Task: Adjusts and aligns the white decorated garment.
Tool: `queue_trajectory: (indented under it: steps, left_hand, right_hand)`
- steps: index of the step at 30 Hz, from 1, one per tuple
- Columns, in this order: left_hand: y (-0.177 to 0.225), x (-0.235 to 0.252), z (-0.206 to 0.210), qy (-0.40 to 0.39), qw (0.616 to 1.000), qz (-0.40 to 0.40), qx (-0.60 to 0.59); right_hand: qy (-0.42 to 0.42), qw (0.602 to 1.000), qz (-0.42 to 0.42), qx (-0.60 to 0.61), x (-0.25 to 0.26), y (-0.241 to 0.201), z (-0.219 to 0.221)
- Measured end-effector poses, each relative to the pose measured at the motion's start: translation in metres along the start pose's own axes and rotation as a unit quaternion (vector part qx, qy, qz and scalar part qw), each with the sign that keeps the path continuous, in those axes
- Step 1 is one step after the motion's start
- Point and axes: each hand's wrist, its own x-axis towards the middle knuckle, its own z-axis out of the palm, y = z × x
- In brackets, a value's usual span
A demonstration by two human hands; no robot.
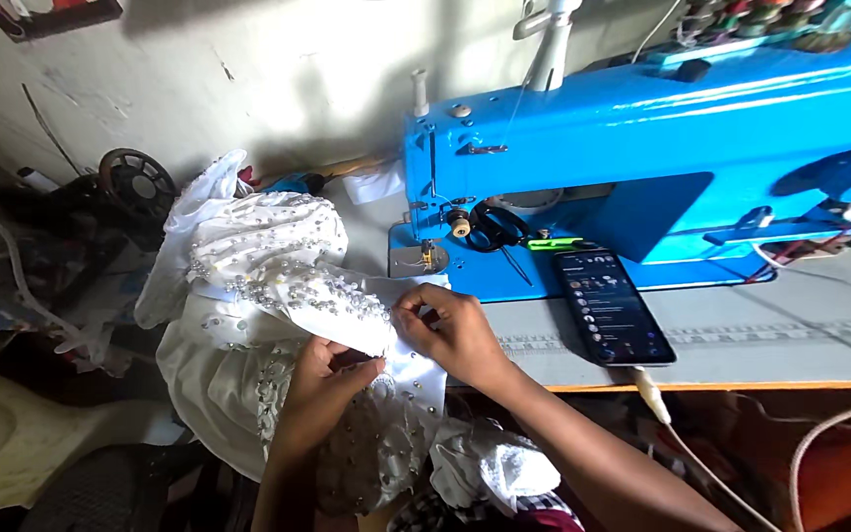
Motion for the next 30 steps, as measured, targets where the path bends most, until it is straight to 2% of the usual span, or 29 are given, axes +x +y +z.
queue_trajectory:
  steps: [7, 10, 13, 15, 20, 26, 28, 30]
  left_hand:
    - [-0.001, -0.002, 0.001, 0.007, 1.0, -0.005, -0.013]
    - [0.0, -0.002, 0.002, 0.013, 1.0, 0.01, -0.012]
    - [-0.003, 0.0, 0.001, 0.011, 0.999, 0.031, -0.009]
    - [-0.005, 0.002, 0.001, 0.009, 0.999, 0.039, -0.002]
    - [-0.006, 0.001, 0.0, 0.02, 0.998, 0.052, 0.012]
    - [-0.003, -0.003, -0.001, 0.015, 0.998, 0.037, -0.051]
    - [-0.005, -0.003, -0.004, -0.01, 0.997, 0.048, -0.052]
    - [-0.005, -0.004, -0.004, -0.027, 0.997, 0.057, -0.041]
  right_hand:
    - [0.005, 1.0, 0.021, 0.006, -0.002, -0.003, -0.001]
    - [-0.001, 0.997, -0.079, -0.021, -0.01, -0.003, -0.008]
    - [-0.038, 0.978, -0.202, -0.04, -0.017, -0.004, -0.015]
    - [-0.053, 0.964, -0.251, -0.066, -0.019, -0.004, -0.015]
    - [-0.044, 0.937, -0.318, -0.135, -0.011, -0.006, -0.011]
    - [0.003, 0.924, -0.349, -0.157, -0.01, -0.011, -0.001]
    - [0.006, 0.935, -0.339, -0.101, -0.018, -0.026, 0.001]
    - [-0.028, 0.957, -0.277, 0.077, -0.029, -0.052, -0.008]
